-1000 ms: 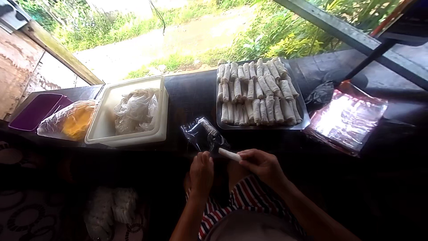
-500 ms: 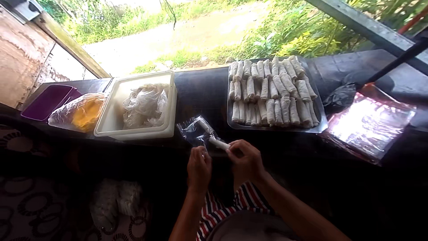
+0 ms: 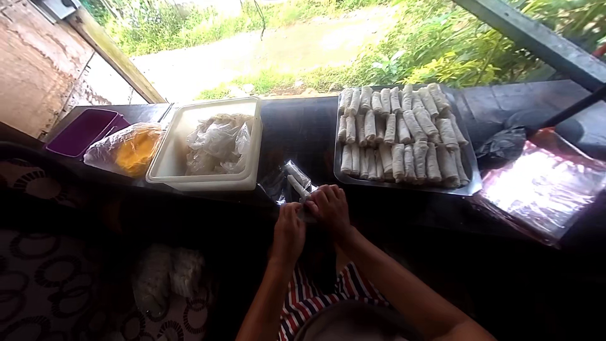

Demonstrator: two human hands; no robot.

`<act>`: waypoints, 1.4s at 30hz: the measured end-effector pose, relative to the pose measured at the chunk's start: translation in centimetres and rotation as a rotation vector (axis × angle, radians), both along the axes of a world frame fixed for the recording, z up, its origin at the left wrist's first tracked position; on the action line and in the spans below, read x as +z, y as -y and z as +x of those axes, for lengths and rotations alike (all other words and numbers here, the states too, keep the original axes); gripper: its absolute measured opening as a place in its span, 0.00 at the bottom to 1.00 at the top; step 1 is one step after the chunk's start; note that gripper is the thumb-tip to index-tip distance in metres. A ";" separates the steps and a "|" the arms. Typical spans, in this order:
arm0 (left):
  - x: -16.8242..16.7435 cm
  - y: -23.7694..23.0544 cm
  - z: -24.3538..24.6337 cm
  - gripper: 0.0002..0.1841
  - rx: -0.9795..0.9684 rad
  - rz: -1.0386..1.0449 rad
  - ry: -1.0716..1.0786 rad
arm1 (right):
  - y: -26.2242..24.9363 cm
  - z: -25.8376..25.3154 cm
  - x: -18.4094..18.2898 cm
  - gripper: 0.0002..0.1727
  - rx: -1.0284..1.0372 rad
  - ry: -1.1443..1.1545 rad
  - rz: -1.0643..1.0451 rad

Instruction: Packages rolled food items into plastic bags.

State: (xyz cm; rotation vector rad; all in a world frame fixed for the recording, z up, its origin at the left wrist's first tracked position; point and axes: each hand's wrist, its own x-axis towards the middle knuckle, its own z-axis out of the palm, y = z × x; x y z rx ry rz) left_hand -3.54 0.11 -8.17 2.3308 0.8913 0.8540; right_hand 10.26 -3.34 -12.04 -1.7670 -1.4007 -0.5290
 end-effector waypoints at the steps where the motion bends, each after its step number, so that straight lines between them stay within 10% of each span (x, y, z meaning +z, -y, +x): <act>1: 0.0 -0.3 -0.3 0.19 0.005 -0.029 -0.015 | -0.1 0.0 0.2 0.09 -0.023 -0.012 -0.025; 19: 1.9 -0.8 -0.3 0.22 -0.366 -0.316 -0.299 | 0.5 2.0 1.7 0.10 0.119 -0.089 -0.227; 25: 0.7 -3.2 1.5 0.23 -0.181 0.156 -0.208 | 0.7 2.7 0.3 0.10 0.119 -0.019 -0.196; 42: -4.0 -7.1 2.9 0.39 -0.279 0.394 -0.366 | 0.2 2.5 -0.3 0.16 0.132 -0.026 -0.174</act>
